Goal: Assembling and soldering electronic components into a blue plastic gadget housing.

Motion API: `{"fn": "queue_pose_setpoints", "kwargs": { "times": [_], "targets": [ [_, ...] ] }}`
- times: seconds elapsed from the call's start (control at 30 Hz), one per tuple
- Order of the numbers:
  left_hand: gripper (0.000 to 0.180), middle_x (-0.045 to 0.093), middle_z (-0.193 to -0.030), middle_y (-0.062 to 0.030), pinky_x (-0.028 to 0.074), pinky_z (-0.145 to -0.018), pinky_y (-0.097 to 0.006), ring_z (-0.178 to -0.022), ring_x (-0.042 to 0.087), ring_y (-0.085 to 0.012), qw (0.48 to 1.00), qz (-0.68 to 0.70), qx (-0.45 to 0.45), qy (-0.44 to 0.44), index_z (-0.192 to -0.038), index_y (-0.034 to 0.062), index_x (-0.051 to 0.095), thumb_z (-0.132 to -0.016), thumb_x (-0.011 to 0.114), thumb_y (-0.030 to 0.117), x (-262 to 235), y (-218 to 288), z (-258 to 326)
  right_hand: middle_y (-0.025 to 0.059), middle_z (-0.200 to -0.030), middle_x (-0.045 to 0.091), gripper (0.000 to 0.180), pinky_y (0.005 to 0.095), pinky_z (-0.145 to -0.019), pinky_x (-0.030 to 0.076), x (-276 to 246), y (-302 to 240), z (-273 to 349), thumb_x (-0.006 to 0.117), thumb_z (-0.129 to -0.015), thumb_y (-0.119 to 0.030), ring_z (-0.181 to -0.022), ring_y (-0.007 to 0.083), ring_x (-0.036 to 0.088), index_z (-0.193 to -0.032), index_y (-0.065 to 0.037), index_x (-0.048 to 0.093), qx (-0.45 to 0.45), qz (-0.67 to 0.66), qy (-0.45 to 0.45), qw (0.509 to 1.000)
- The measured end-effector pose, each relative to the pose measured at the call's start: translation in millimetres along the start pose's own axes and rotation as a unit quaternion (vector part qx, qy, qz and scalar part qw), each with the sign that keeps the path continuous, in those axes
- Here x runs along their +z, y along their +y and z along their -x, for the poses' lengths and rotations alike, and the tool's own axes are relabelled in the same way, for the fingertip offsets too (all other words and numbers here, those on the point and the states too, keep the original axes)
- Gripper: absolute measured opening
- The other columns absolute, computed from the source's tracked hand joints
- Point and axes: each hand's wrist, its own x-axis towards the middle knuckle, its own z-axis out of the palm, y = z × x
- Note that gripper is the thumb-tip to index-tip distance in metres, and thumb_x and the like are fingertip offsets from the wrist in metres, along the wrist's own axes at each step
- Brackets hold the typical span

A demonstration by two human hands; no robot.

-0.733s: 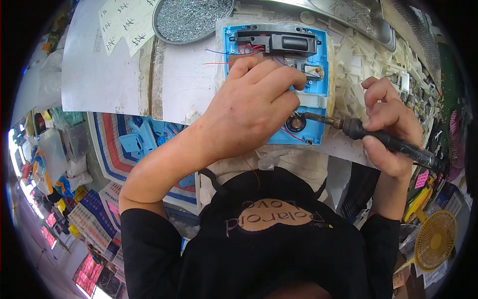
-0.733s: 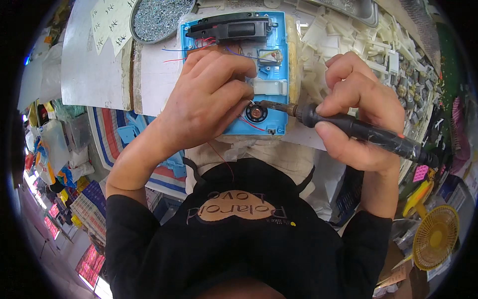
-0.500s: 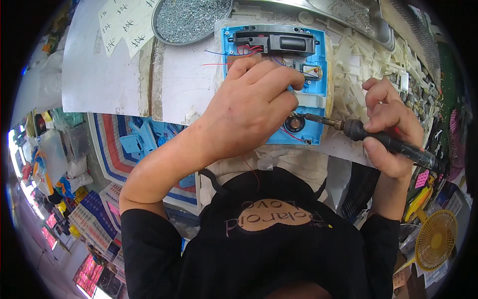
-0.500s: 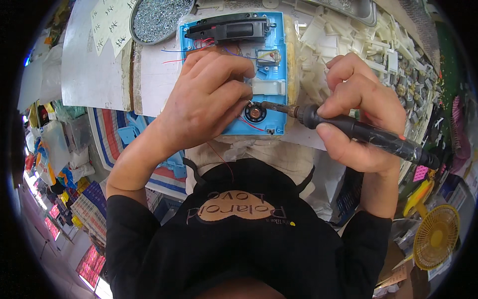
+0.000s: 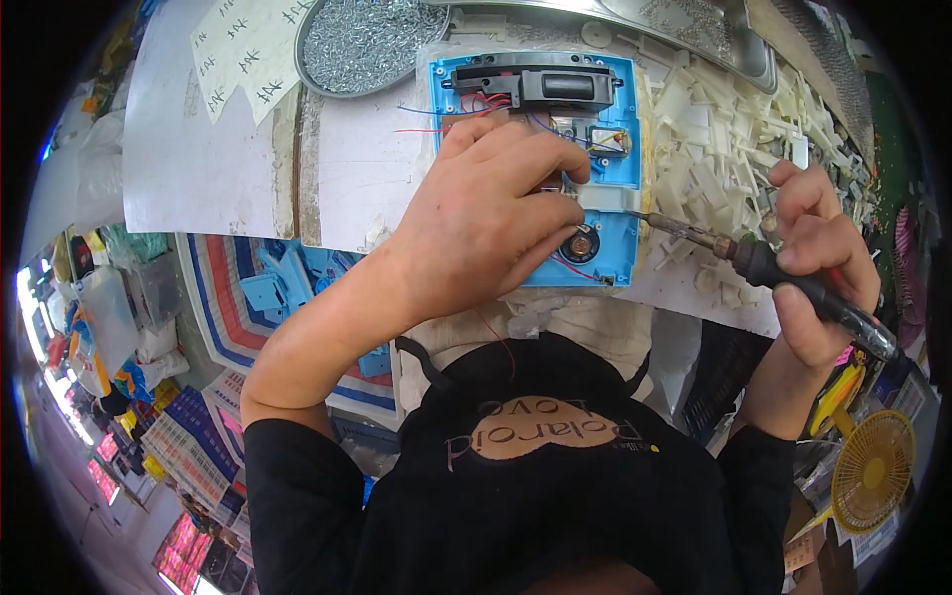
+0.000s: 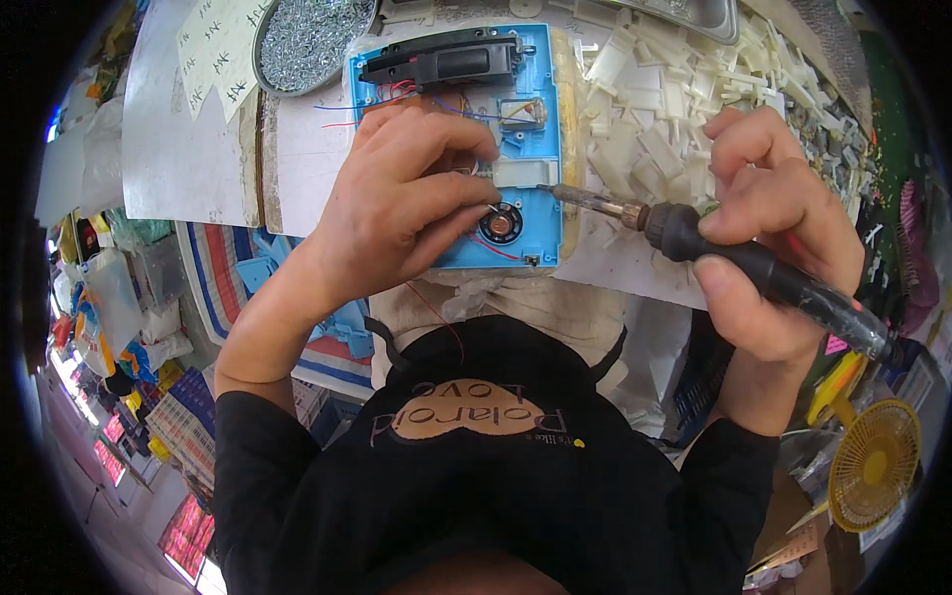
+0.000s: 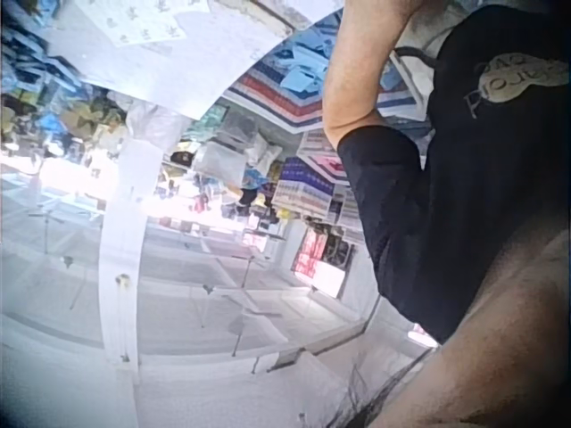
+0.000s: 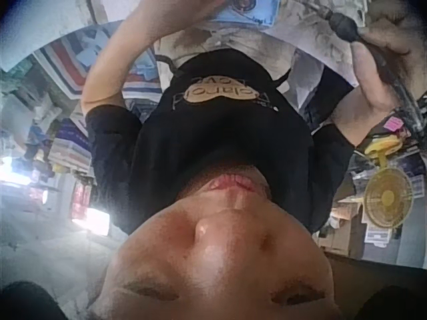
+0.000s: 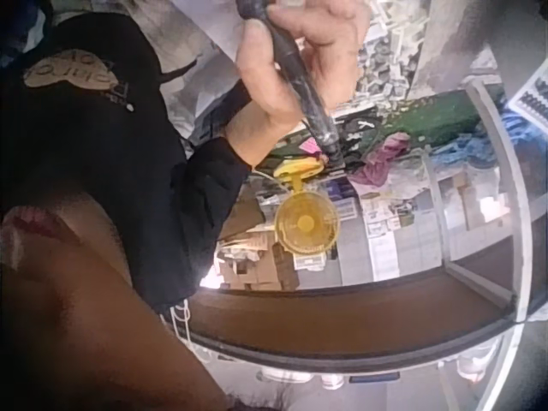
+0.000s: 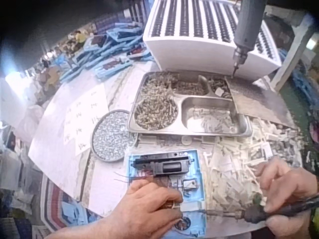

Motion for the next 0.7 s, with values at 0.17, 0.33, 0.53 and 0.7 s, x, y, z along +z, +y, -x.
{"fn": "queue_pose_setpoints", "kwargs": {
  "times": [0.17,0.33,0.53,0.7],
  "targets": [
    [0.022,0.064,-0.097,-0.0046,0.043,-0.082,-0.039,-0.085,0.059,-0.0259,0.999,0.01,0.025,0.027,-0.09,0.008,0.071,-0.069,0.079,0.004,4,-4,0,0.0035,-0.065,0.05,0.027,0.0503,-0.099,0.035,3,0,3,0.075,-0.067,-0.019,-0.081,0.022,0.046,-0.085,-0.005,0.061,0.007,-0.001,0.006,1.0],
    [0.024,0.064,-0.088,-0.0044,0.044,-0.077,-0.037,-0.081,0.059,-0.0261,0.998,0.032,0.013,0.06,-0.09,0.0082,0.07,-0.068,0.08,0.003,8,-5,-2,0.004,-0.067,0.051,0.028,0.0511,-0.1,0.035,0,-2,5,0.076,-0.068,-0.02,-0.081,0.022,0.046,-0.086,-0.005,0.061,0.002,-0.005,0.029,1.0],
    [0.024,0.063,-0.091,-0.0046,0.043,-0.078,-0.037,-0.084,0.059,-0.0262,0.999,0.013,0.031,0.039,-0.089,0.0079,0.069,-0.068,0.079,0.002,6,-4,0,0.0096,-0.081,0.054,0.029,0.0493,-0.098,0.036,-2,1,9,0.076,-0.067,-0.019,-0.082,0.0225,0.046,-0.087,-0.004,0.061,0.002,-0.017,0.03,0.999],
    [0.023,0.06,-0.101,-0.0058,0.042,-0.084,-0.038,-0.092,0.059,-0.0252,1.0,-0.01,0.007,0.025,-0.088,0.0084,0.068,-0.068,0.078,0.002,6,0,1,0.0127,-0.088,0.055,0.029,0.0452,-0.09,0.04,9,5,5,0.077,-0.066,-0.017,-0.082,0.0237,0.049,-0.086,-0.002,0.062,0.0,-0.033,0.0,0.999]
  ]
}}
